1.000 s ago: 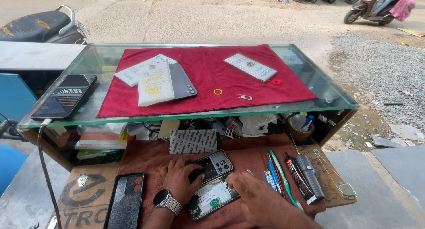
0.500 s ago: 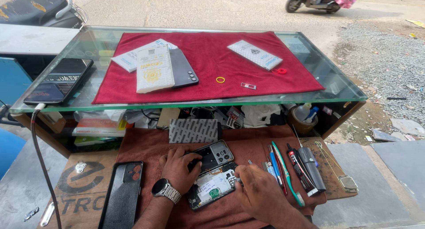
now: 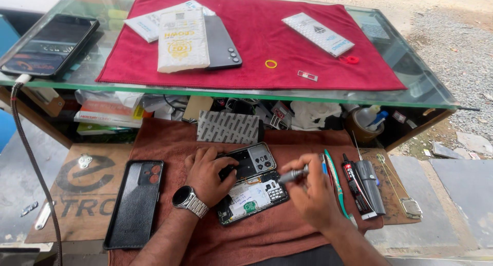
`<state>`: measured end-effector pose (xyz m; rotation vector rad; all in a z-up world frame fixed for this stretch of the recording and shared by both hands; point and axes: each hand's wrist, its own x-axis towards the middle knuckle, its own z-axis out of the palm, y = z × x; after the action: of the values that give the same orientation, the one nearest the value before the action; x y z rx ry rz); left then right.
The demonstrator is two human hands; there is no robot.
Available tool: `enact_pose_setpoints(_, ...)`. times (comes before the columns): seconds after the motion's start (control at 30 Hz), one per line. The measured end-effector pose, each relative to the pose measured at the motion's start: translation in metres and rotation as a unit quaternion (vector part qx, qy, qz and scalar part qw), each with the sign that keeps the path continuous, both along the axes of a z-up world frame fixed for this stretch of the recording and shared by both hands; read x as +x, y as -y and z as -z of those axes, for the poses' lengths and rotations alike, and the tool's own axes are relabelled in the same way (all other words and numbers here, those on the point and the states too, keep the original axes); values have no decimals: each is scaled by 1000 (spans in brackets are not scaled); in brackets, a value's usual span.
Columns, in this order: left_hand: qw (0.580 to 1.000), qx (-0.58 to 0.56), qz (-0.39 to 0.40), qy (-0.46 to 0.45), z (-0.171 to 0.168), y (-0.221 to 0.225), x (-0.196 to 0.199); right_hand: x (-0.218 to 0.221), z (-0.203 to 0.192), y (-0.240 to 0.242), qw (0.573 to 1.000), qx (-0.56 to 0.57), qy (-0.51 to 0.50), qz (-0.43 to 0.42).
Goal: The person disassembles a mobile phone by removing the back panel, unscrewing internal components with a screwdriver, and prying out the battery using a thin tool.
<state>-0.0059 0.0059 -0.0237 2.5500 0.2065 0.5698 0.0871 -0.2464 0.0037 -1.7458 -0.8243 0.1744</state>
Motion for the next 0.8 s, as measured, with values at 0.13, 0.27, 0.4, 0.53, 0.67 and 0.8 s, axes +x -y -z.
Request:
enact_pose_setpoints(0.13,1000,0,15,7,-3,0,-2,25,29,-33,978,145,-149,-23)
enact_pose_setpoints(0.27,1000,8,16,-26,-5,0,1,24,42,-58,983,78,-162,-28)
enact_pose_setpoints(0.4,999,1,-1,-33,-4,0,2,21,46,-64,980,129,-139,-66)
enact_pose_setpoints(0.53,1000,-1,-23,-16,-1,1,3,24,48,-38,967,216,-136,-20)
enact_pose_setpoints(0.67,1000,4,-23,-20,1,1,4,20,50,3,975,167,-139,51)
enact_pose_setpoints(0.8,999,9,-24,-33,2,1,6,6,59,21,986,130,-89,57)
